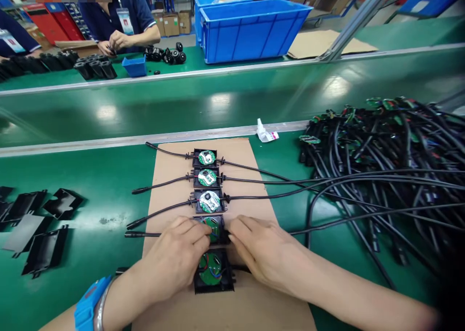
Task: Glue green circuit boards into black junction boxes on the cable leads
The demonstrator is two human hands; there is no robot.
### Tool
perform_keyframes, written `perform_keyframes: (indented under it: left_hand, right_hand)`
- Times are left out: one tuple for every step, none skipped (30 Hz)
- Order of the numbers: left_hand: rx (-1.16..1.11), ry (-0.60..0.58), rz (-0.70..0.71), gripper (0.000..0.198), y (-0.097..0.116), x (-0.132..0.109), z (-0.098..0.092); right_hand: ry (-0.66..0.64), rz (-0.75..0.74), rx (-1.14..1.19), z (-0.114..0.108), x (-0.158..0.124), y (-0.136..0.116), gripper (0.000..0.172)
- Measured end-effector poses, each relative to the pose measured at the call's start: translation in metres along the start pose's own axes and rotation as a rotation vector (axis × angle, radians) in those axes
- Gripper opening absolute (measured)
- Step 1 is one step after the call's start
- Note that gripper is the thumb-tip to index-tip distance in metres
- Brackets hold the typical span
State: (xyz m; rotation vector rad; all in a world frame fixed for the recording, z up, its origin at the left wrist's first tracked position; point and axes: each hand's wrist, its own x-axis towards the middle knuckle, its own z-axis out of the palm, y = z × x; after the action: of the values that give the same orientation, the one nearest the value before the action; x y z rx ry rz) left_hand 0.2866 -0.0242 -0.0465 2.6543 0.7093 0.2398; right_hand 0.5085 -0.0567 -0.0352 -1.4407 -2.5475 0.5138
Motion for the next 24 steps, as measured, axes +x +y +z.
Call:
perform_keyframes:
  left_hand:
    - [-0.014, 0.004, -0.003, 0.025, 0.0, -0.001, 0.001]
    - [-0.026, 0.008, -0.008, 0.024, 0.0, -0.001, 0.002]
    - [-0.036, 0.012, -0.012, 0.024, 0.0, -0.001, 0.002]
    - [-0.042, 0.014, -0.015, 0.024, 0.0, -0.001, 0.003]
    - [-0.045, 0.015, -0.016, 0.023, 0.001, -0.002, 0.003]
    - [-0.044, 0.014, -0.015, 0.023, 0.001, -0.002, 0.003]
    - [-0.04, 0.014, -0.017, 0.022, 0.001, -0.002, 0.003]
    - [-0.034, 0.015, -0.018, 0.022, 0.002, -0.002, 0.003]
    - [-0.03, 0.015, -0.018, 0.021, 0.002, -0.002, 0.003]
    - [-0.031, 0.015, -0.018, 0.021, 0.002, -0.002, 0.003]
    - [-0.034, 0.016, -0.018, 0.021, 0.002, -0.002, 0.003]
    - [-0.039, 0.017, -0.018, 0.021, 0.002, -0.002, 0.003]
    - [-0.045, 0.02, -0.019, 0.021, 0.002, -0.002, 0.003]
    - [-0.05, 0.023, -0.02, 0.021, 0.002, -0.002, 0.004]
    - [-0.053, 0.022, -0.024, 0.022, 0.001, -0.002, 0.005]
    - [-0.053, 0.02, -0.026, 0.022, 0.001, -0.002, 0.006]
    - [-0.05, 0.017, -0.027, 0.021, 0.0, -0.002, 0.006]
    - [-0.045, 0.013, -0.028, 0.021, 0.0, -0.002, 0.007]
    - [-0.041, 0.01, -0.028, 0.02, 0.0, -0.002, 0.007]
    - [-0.036, 0.009, -0.027, 0.019, 0.0, -0.002, 0.007]
    - [-0.034, 0.007, -0.026, 0.02, 0.001, -0.001, 0.006]
    - [-0.033, 0.0, -0.028, 0.022, 0.001, -0.001, 0.005]
    - [-0.034, -0.013, -0.031, 0.027, 0.002, 0.0, 0.004]
    - [-0.034, -0.031, -0.032, 0.035, 0.003, 0.0, 0.002]
  right_hand:
    - [0.079, -0.01, 0.014, 0.008, 0.0, 0.002, 0.016]
    - [0.154, -0.006, 0.039, 0.015, 0.0, 0.004, 0.017]
    - [0.214, 0.01, 0.067, 0.021, 0.0, 0.006, 0.018]
    - [0.25, 0.035, 0.091, 0.026, -0.001, 0.008, 0.019]
    - [0.259, 0.06, 0.103, 0.029, -0.002, 0.01, 0.019]
    - [0.246, 0.083, 0.102, 0.03, -0.003, 0.012, 0.02]
    - [0.22, 0.099, 0.088, 0.03, -0.004, 0.013, 0.02]
    - [0.186, 0.106, 0.067, 0.028, -0.005, 0.013, 0.019]
    - [0.16, 0.105, 0.047, 0.027, -0.005, 0.013, 0.019]
    - [0.148, 0.097, 0.033, 0.025, -0.005, 0.012, 0.018]
    - [0.158, 0.082, 0.031, 0.024, -0.005, 0.011, 0.018]
    - [0.184, 0.067, 0.041, 0.024, -0.004, 0.008, 0.018]
    - [0.222, 0.051, 0.062, 0.024, -0.003, 0.006, 0.017]
    - [0.26, 0.034, 0.088, 0.026, -0.003, 0.003, 0.016]
    - [0.293, 0.024, 0.112, 0.028, -0.002, 0.001, 0.016]
    - [0.313, 0.03, 0.126, 0.03, -0.002, 0.0, 0.015]
    - [0.317, 0.049, 0.128, 0.031, -0.003, 0.0, 0.015]
    - [0.305, 0.076, 0.12, 0.033, -0.004, 0.0, 0.016]
    - [0.282, 0.106, 0.102, 0.033, -0.005, 0.002, 0.018]
    - [0.247, 0.134, 0.076, 0.032, -0.007, 0.004, 0.019]
    - [0.203, 0.149, 0.044, 0.031, -0.008, 0.006, 0.019]
    - [0.152, 0.149, 0.013, 0.029, -0.008, 0.008, 0.018]
    - [0.099, 0.138, -0.017, 0.026, -0.008, 0.009, 0.017]
    - [0.05, 0.123, -0.047, 0.023, -0.007, 0.01, 0.016]
